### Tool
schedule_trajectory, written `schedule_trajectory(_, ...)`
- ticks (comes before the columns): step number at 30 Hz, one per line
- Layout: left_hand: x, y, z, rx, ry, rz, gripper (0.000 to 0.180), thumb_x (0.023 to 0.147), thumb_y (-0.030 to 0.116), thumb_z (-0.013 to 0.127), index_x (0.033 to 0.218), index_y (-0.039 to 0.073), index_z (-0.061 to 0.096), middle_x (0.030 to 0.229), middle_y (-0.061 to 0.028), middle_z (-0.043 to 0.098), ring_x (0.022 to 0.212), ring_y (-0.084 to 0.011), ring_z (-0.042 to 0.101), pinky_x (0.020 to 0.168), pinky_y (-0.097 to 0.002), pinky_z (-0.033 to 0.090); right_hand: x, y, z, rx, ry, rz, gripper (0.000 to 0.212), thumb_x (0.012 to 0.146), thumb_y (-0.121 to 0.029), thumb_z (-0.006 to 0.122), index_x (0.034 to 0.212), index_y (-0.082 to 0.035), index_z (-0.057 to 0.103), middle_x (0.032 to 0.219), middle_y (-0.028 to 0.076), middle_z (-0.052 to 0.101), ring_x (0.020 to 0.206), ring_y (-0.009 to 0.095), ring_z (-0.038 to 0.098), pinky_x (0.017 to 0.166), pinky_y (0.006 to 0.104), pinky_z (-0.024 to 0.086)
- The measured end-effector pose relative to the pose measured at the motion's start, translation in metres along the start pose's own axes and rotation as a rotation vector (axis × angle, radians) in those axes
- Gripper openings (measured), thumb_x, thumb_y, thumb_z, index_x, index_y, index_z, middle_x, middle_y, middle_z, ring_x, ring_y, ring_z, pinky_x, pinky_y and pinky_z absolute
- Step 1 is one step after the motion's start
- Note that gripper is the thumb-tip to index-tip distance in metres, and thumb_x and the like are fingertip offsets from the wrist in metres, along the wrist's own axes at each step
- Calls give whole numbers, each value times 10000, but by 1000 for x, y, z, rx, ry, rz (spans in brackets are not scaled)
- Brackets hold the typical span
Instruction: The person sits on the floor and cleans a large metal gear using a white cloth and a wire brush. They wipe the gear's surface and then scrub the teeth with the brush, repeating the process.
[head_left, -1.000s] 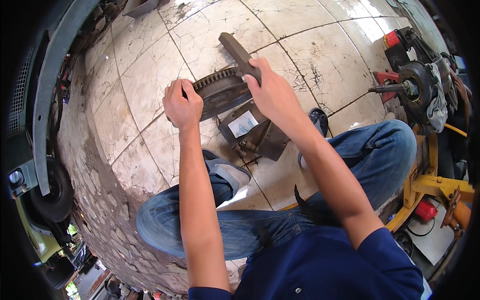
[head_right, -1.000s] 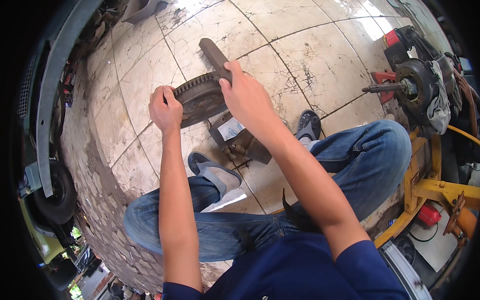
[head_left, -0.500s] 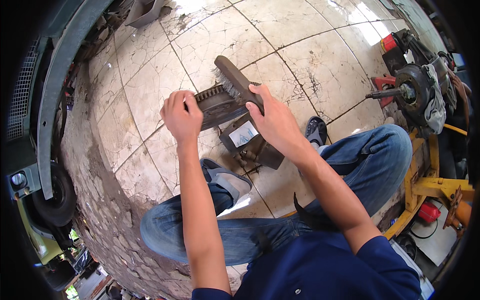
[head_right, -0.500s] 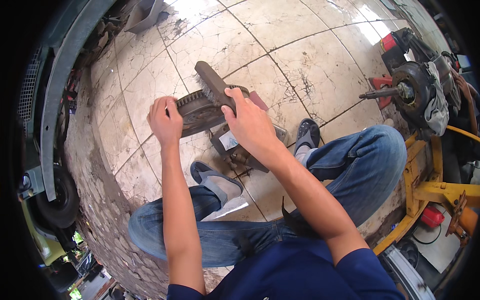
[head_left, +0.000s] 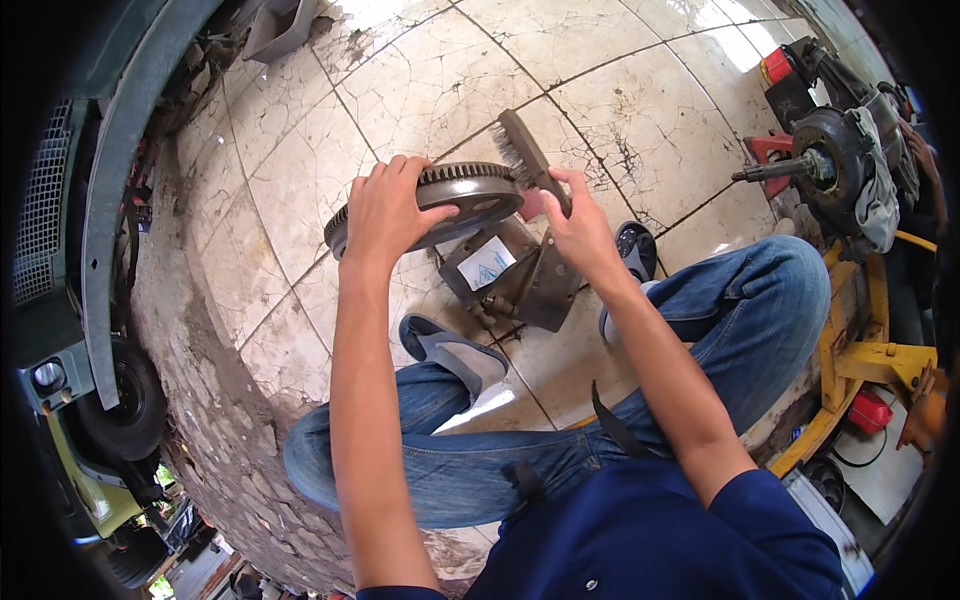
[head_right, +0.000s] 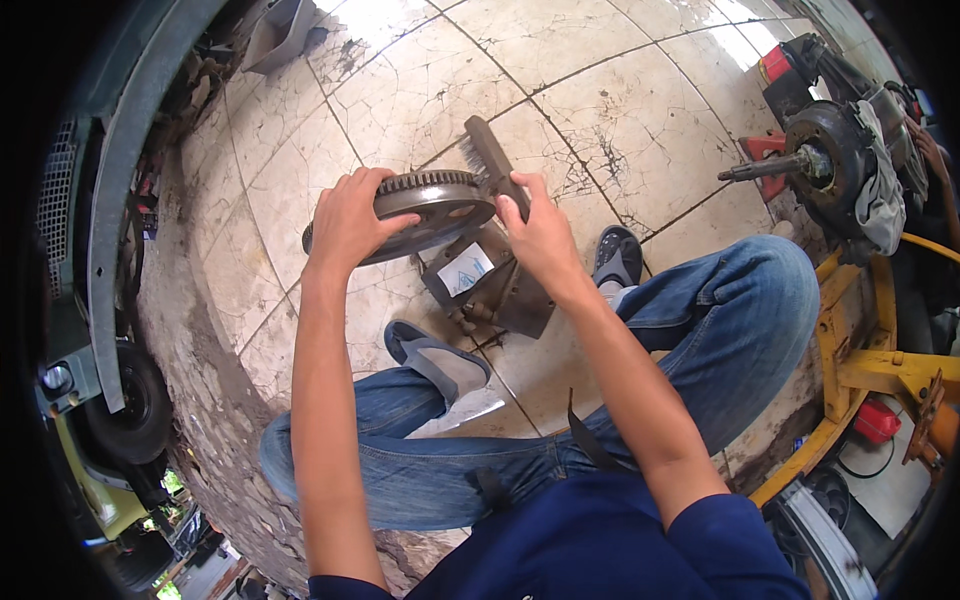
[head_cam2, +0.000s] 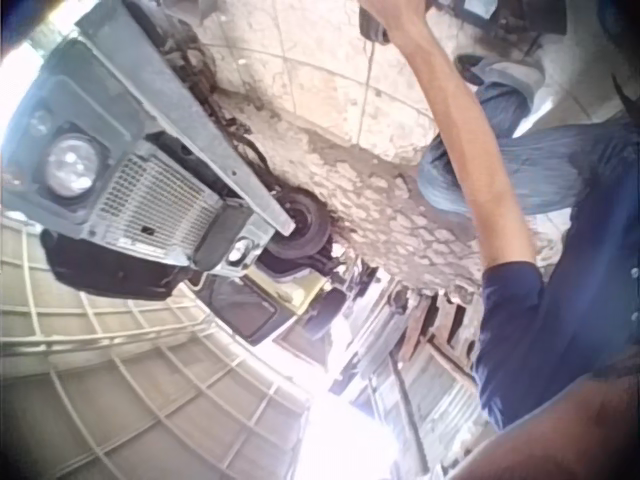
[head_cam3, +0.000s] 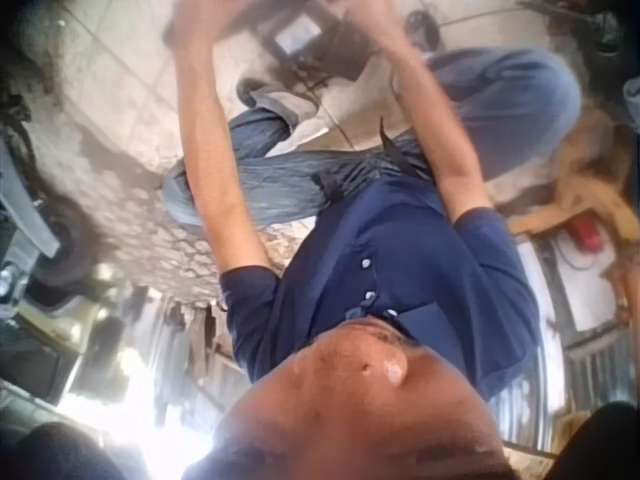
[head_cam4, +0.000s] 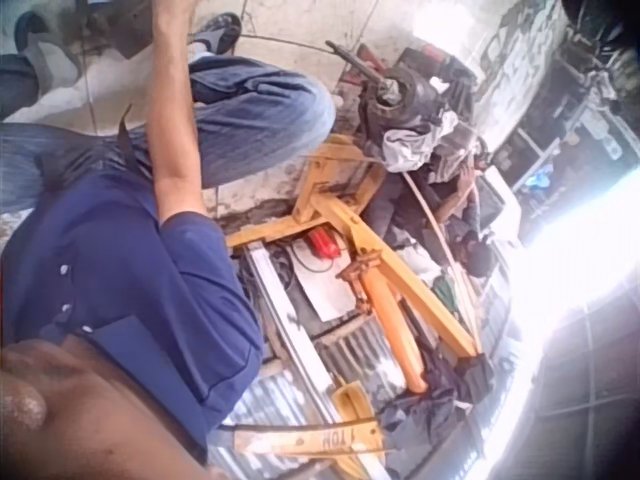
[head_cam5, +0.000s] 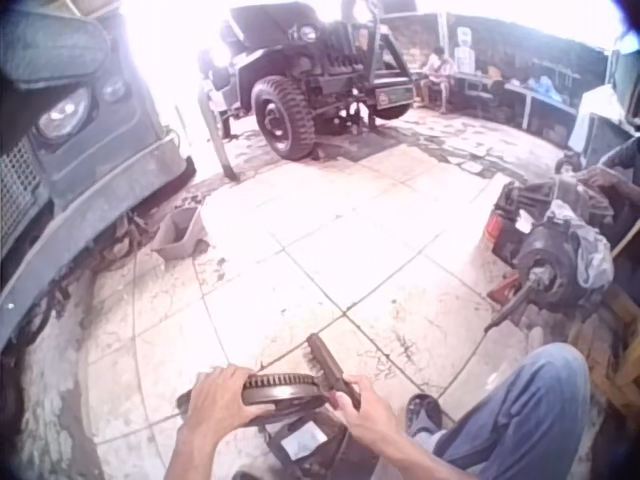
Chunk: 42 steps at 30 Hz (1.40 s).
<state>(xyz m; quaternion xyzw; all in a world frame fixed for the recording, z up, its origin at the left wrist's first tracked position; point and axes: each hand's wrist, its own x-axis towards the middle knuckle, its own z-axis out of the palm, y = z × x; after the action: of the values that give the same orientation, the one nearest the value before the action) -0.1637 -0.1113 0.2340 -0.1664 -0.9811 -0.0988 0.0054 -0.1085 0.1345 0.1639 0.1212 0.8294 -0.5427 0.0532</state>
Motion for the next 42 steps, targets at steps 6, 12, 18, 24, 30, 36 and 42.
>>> schedule_trajectory(6, -8, -3, 17, -13, 105, -28, 501, 710, 264, 914, 1130, 88, 705, 1053, -45, 712, 1037, -251, 659, 903, -399, 454, -2, -9, -2, 49, -32, 40, 406, 1039, -267, 613, 1394, -106, 500, 1012, 288, 733, 969, 453, 720, 843, 470, 544)
schedule_trajectory(12, -12, 1, 20, -16, 140, -95, 529, 716, 309, 914, 1156, 93, 713, 1079, -46, 721, 1060, -235, 653, 938, -391, 421, 1, -6, 2, 45, -21, -85, 412, 1034, -262, 618, 1396, -104, 501, 1080, 293, 721, 1021, 491, 691, 886, 495, 537)
schedule_trajectory(18, -19, 0, 21, -37, 161, -202, 540, 733, 358, 909, 1158, 90, 711, 1096, -57, 720, 1059, -245, 659, 963, -394, 420, -2, -24, 2, 23, -73, -94, 416, 1026, -258, 620, 1394, -106, 502, 1114, 302, 706, 1033, 507, 669, 878, 528, 529)
schedule_trajectory(24, -22, 5, 24, -62, 192, -244, 530, 737, 366, 910, 1146, 95, 710, 1107, -59, 721, 1054, -249, 668, 964, -402, 446, -2, -35, -1, 1, -57, -139, 414, 1024, -262, 623, 1391, -109, 505, 1104, 286, 712, 1003, 505, 667, 853, 536, 525)
schedule_trajectory(30, -23, 9, 27, -106, 227, -234, 549, 721, 392, 916, 1137, 103, 703, 1072, -52, 714, 1040, -250, 665, 933, -410, 451, -5, -40, -4, -60, -25, -225, 387, 1031, -267, 603, 1386, -140, 513, 1062, 251, 700, 928, 486, 675, 801, 544, 532)
schedule_trajectory(36, -23, -3, 19, -136, 202, -242, 578, 702, 408, 921, 1121, 82, 690, 1058, -68, 705, 1031, -284, 662, 904, -431, 485, -49, -55, -1, -231, -35, -314, 409, 1031, -306, 601, 1410, -183, 507, 1010, 201, 642, 826, 446, 686, 715, 539, 553)
schedule_trajectory(42, -27, -1, 15, -165, 167, -218, 637, 675, 453, 927, 1125, 72, 685, 1077, -82, 695, 1024, -306, 661, 913, -440, 494, -50, -68, 16, -317, -28, -351, 424, 1035, -279, 590, 1423, -139, 493, 964, 218, 634, 773, 451, 684, 658, 537, 555)
